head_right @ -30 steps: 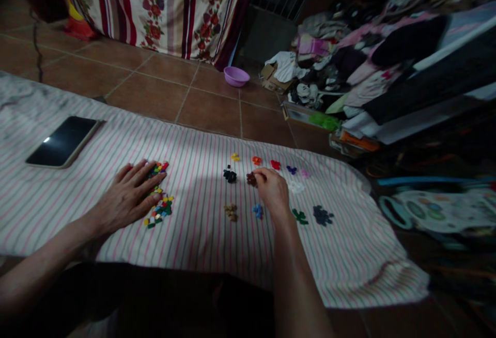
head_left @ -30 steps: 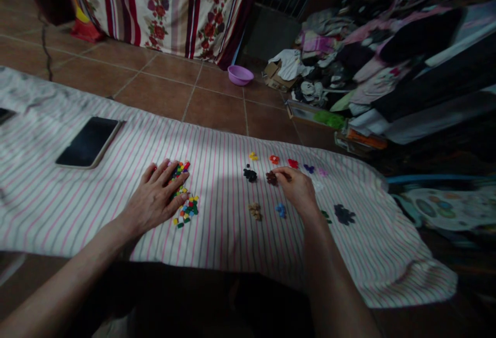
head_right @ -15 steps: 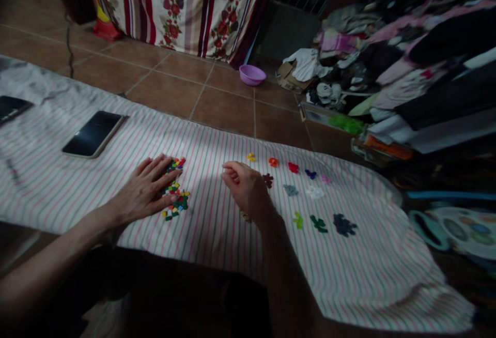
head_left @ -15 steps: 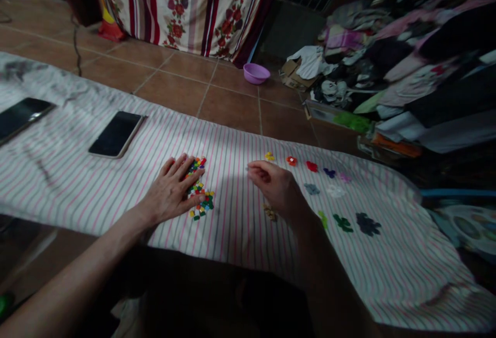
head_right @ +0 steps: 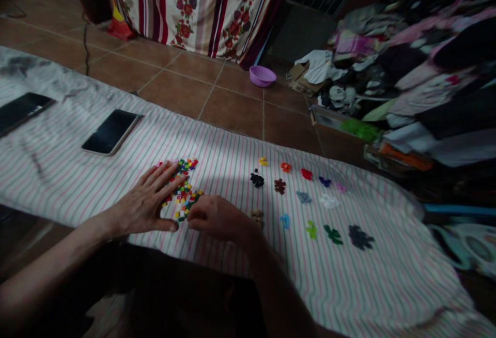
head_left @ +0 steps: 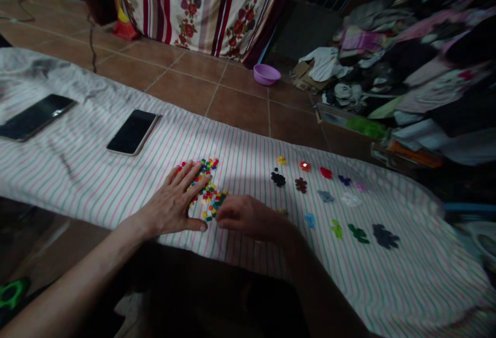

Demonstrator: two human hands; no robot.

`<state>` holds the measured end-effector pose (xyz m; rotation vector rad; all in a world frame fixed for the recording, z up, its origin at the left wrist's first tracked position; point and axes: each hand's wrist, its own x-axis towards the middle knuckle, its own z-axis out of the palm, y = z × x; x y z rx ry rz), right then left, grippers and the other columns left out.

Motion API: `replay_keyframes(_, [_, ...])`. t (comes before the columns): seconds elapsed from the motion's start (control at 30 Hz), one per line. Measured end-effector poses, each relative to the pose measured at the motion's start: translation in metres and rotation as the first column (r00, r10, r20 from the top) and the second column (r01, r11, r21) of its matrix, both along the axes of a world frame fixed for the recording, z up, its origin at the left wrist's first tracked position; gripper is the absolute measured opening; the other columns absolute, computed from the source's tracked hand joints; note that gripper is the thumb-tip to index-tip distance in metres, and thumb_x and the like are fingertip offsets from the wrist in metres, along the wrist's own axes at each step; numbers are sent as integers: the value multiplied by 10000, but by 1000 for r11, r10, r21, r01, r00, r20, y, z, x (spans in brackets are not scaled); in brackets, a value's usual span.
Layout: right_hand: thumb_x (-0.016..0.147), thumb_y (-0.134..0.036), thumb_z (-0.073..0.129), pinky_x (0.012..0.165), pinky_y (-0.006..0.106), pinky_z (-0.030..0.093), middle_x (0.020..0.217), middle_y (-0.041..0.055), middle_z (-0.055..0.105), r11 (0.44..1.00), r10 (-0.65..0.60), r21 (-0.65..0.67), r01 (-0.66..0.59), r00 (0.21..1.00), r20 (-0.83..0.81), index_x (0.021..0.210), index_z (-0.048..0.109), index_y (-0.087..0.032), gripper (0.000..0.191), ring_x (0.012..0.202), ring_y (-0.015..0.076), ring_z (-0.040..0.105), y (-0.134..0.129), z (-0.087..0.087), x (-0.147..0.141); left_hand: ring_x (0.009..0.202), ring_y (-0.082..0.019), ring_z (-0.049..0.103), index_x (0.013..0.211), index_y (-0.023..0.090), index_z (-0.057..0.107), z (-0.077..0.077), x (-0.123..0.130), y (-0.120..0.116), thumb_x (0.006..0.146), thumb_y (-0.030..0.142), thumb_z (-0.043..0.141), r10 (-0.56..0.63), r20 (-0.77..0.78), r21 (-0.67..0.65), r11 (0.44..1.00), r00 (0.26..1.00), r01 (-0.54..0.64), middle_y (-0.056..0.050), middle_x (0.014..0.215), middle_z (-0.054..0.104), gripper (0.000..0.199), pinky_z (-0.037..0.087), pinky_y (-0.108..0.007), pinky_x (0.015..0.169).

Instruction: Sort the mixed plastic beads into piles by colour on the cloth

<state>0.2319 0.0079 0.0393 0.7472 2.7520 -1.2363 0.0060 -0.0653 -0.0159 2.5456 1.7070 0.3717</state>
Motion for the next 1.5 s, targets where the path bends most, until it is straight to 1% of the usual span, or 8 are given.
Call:
replay_keyframes(0.17, [917, -164, 561, 807, 278, 491, 935, 54, 653, 987, -28, 153, 42, 995, -92, 895, 723, -159, 164, 876, 152, 615, 7, -9, -8, 1500, -367, 132, 1528, 218, 266, -8, 3, 4, 805, 784, 428, 81, 10, 44, 996, 997, -82, -178, 1617, 191, 933, 225, -552, 1172])
replay_keyframes(0.4, [899, -86, 490, 953, 376, 482, 1030, 80, 685, 965, -70, 228, 132, 963, -261, 1010, 689, -172, 243, 1017, 190, 617, 12, -22, -17, 1499, -365, 129, 1525, 172, 244, -16, -2, 15, 914, 615, 434, 102, 96, 82, 991, 990, -110, -216, 1598, 217, 779, 302, -567, 1151])
replay_keyframes(0.6, [919, -146, 491, 839, 312, 501, 922, 42, 690, 951, -202, 167, 260, 932, -301, 929, 684, -193, 198, 885, 160, 641, 16, -16, -22, 1505, -336, 109, 1545, 192, 126, -13, -10, 22, 974, 403, 431, 53, 190, 132, 988, 980, -79, -200, 1606, 203, 681, 348, -562, 1148])
replay_keyframes(0.73, [923, -182, 513, 786, 295, 492, 897, 42, 662, 888, -326, 217, 405, 888, -325, 927, 672, -199, 160, 844, 160, 626, 21, -17, -21, 1508, -308, 129, 1544, 207, 127, -10, -14, 24, 988, 362, 404, 66, 242, 123, 987, 968, -98, -187, 1599, 232, 640, 348, -547, 1154])
replay_keyframes(0.87, [894, -181, 550, 750, 292, 489, 878, 43, 617, 813, -419, 280, 511, 847, -328, 913, 661, -197, 114, 799, 162, 610, 27, -24, -16, 1503, -336, 138, 1544, 214, 183, -5, -11, 18, 974, 478, 400, 97, 201, 46, 993, 975, -109, -187, 1612, 193, 664, 316, -569, 1155])
replay_keyframes(1.03, [896, -188, 561, 733, 283, 487, 894, 37, 590, 800, -435, 298, 520, 846, -308, 927, 667, -207, 112, 769, 150, 594, 27, -32, -15, 1488, -434, 99, 1536, 221, 244, -7, -7, 7, 756, 808, 477, 149, 81, 57, 986, 985, -154, -206, 1622, 129, 1004, 243, -633, 1142])
replay_keyframes(1.33, [949, -231, 515, 781, 324, 453, 877, 68, 592, 757, -359, 511, 407, 913, -196, 925, 664, -194, 155, 852, 201, 561, 20, -32, -36, 1494, -410, 108, 1542, 179, 206, -7, -4, 6, 749, 832, 444, 177, 29, 112, 977, 984, -179, -226, 1606, 180, 1055, 173, -593, 1168])
replay_keyframes(1.5, [933, -195, 538, 775, 316, 445, 882, 70, 605, 748, -362, 531, 398, 915, -176, 891, 654, -192, 123, 862, 203, 565, 22, -31, -40, 1500, -397, 90, 1539, 163, 201, -1, 15, 2, 709, 832, 513, 171, 23, 115, 978, 985, -172, -220, 1604, 197, 1112, 148, -583, 1181])
